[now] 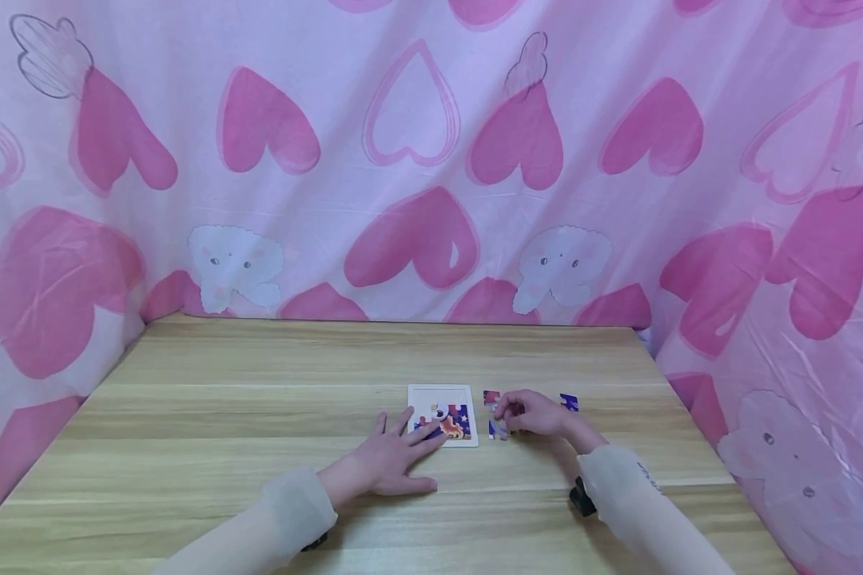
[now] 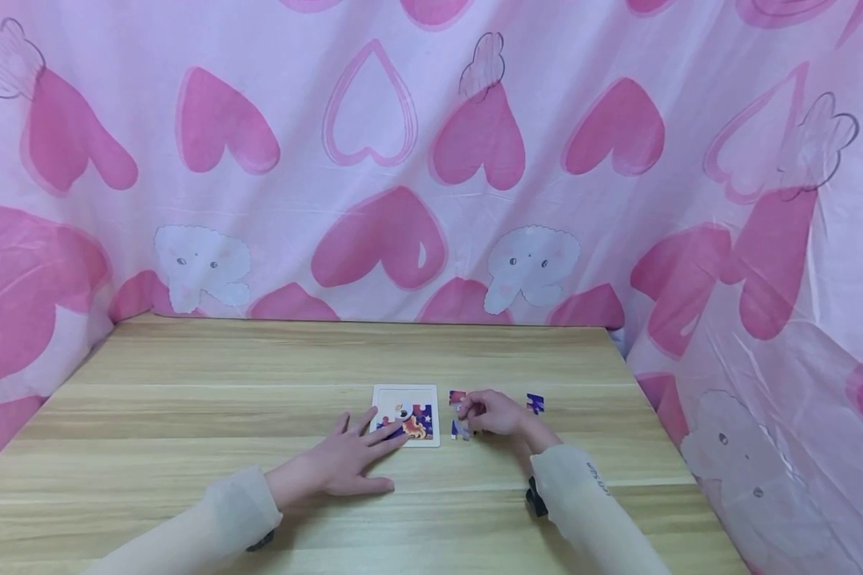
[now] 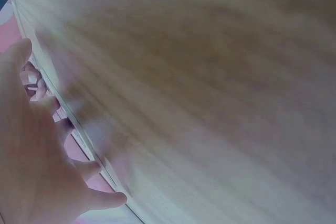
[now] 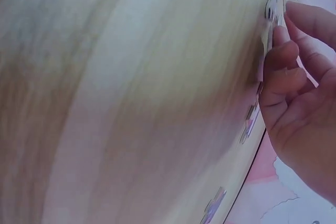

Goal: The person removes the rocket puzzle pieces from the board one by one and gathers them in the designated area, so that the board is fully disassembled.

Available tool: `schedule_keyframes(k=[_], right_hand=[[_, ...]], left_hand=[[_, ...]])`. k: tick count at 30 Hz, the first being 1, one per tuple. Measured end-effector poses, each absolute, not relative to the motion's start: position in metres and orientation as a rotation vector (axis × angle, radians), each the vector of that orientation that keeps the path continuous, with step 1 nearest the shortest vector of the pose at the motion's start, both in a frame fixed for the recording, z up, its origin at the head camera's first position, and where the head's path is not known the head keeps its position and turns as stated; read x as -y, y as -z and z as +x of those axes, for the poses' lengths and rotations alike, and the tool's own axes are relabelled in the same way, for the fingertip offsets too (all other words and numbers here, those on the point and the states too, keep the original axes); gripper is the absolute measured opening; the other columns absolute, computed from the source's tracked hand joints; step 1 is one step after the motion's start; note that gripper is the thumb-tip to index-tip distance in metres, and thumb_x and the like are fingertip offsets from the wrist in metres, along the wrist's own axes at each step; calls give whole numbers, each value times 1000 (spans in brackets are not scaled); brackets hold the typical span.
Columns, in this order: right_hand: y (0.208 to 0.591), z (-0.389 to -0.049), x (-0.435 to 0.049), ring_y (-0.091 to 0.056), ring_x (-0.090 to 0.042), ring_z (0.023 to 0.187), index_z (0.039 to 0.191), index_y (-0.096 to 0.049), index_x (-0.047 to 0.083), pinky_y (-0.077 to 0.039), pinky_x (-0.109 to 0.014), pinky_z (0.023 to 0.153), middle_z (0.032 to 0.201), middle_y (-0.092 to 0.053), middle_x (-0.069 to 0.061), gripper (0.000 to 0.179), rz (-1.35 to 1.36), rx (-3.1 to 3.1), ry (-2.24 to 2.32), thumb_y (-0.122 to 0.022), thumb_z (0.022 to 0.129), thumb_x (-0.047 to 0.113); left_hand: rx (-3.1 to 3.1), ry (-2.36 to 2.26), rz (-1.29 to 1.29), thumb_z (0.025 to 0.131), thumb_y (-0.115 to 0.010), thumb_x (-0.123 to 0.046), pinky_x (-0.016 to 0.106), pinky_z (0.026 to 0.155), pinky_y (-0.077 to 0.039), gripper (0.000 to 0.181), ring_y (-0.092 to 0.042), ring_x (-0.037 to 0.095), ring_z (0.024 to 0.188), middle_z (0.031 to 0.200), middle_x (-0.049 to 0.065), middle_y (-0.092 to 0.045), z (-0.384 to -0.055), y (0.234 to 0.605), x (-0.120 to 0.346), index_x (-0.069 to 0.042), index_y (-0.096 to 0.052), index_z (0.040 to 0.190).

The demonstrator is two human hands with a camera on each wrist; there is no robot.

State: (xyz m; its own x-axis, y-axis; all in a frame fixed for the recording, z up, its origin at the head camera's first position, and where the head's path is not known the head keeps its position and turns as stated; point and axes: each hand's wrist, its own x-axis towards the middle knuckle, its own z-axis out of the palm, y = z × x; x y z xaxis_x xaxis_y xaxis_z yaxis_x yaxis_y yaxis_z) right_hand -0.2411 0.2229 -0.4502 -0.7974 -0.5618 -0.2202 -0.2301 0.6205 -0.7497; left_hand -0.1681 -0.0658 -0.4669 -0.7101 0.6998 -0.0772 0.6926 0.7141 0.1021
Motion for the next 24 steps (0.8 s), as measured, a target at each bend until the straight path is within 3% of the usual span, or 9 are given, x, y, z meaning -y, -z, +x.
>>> schedule_keyframes(k=[16,24], right_hand=[[458,-251,-163,-49,-12,72,90,-61,12,-42,-29,65,79,-56,3,13,-863,-2568,1014,-54,85,3],[461,-255,-150,-51,-10,78,92,-65,17,-42,-29,71,87,-58,8,17,-828,-2577,962,-56,85,5]], left_hand=[[-2801,-110,1147,81,-30,-68,65,90,-15,70,-14,38,127,144,-5,-20,-168,467,66,-31,-23,140],[-2797,-91,1142,81,-29,-68,65,90,-16,70,-13,37,127,144,-6,-18,-169,467,66,-31,-22,140]])
